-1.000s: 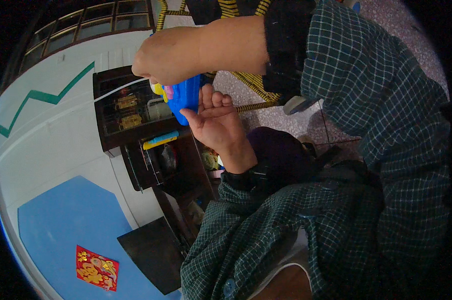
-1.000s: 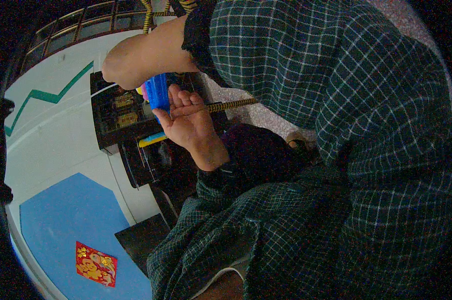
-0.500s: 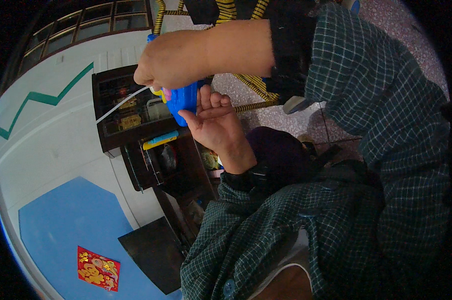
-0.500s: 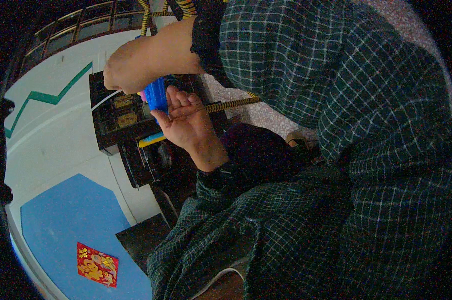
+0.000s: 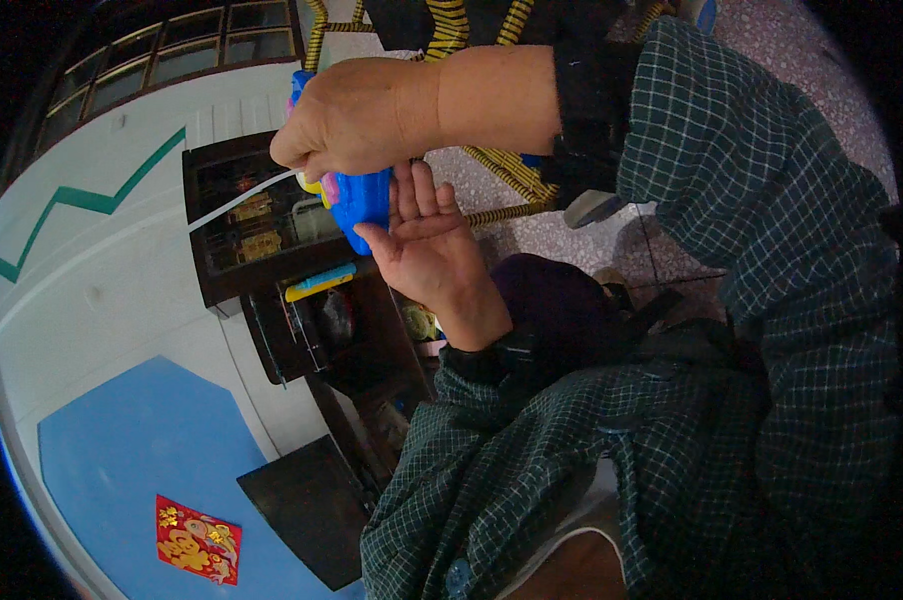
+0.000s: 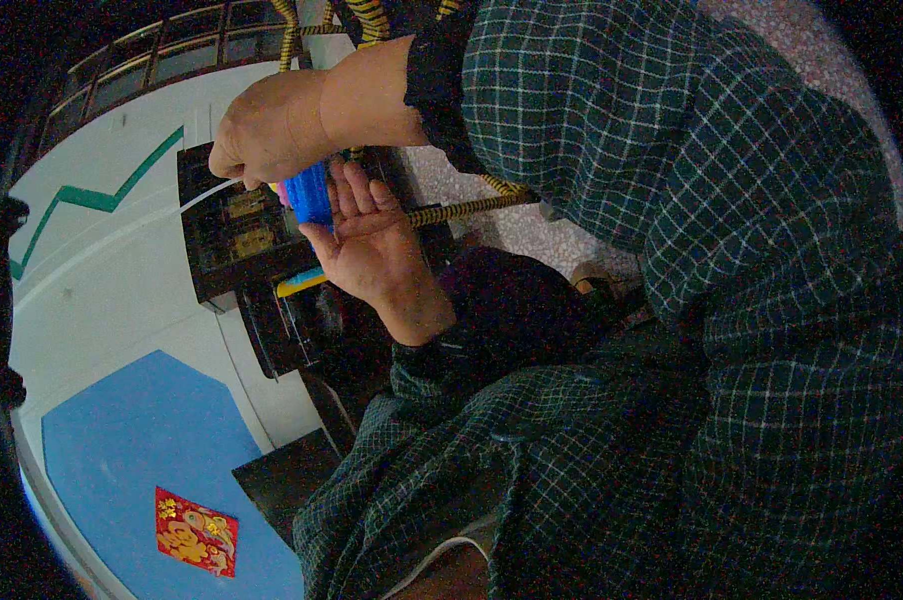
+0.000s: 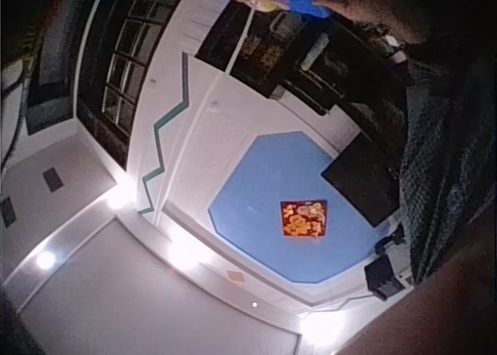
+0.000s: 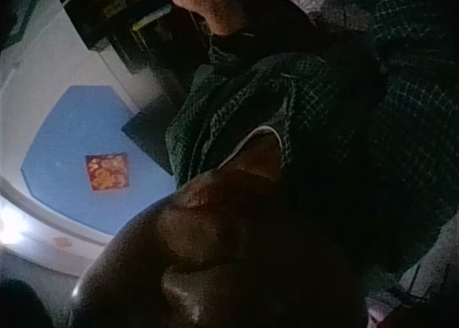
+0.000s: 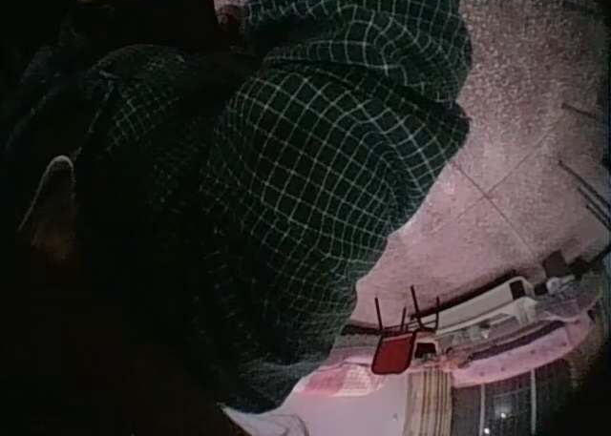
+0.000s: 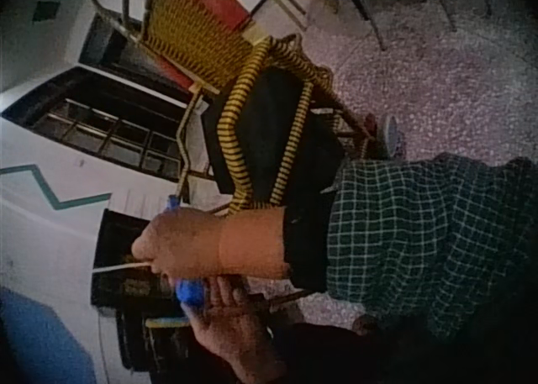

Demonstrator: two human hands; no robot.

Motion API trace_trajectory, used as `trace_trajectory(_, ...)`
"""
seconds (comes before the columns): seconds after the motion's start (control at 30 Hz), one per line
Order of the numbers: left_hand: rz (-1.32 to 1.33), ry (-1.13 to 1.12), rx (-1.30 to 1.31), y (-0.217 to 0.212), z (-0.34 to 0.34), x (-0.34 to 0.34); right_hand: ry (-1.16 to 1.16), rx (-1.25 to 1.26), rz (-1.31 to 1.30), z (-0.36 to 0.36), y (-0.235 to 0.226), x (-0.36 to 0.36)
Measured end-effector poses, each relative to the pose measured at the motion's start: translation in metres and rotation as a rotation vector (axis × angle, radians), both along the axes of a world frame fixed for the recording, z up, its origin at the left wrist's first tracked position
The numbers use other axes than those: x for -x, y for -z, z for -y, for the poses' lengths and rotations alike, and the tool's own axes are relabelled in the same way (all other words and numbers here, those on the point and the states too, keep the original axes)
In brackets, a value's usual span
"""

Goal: The person attaches a blue plastic tray to a yellow and black striped stroller frame using white zip ties. They thread the ties through holes in the tray and around the frame, then tighten them to secure the tray in place.

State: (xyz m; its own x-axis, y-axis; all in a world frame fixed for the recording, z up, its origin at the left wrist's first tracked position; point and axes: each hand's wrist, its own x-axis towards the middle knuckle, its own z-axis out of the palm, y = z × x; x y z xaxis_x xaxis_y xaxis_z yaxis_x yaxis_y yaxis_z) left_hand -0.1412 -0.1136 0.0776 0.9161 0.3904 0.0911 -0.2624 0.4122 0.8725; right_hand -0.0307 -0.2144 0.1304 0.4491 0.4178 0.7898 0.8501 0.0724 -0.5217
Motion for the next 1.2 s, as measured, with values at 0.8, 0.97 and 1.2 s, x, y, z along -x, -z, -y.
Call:
trace_trajectory(0.8, 0.048, 0.076, 0.058, -0.002, -0.008, 0.004, 0.013, -0.141, -0.149, -0.005, 0.007, 0.002)
trace_trajectory(0.97, 0.030, 0.052, 0.082, -0.004, -0.007, 0.004, 0.026, -0.159, -0.197, -0.005, 0.009, 0.003)
trace_trajectory(1.2, 0.060, 0.113, 0.115, -0.003, -0.009, 0.005, 0.152, -0.072, -0.035, -0.009, 0.000, 0.004)
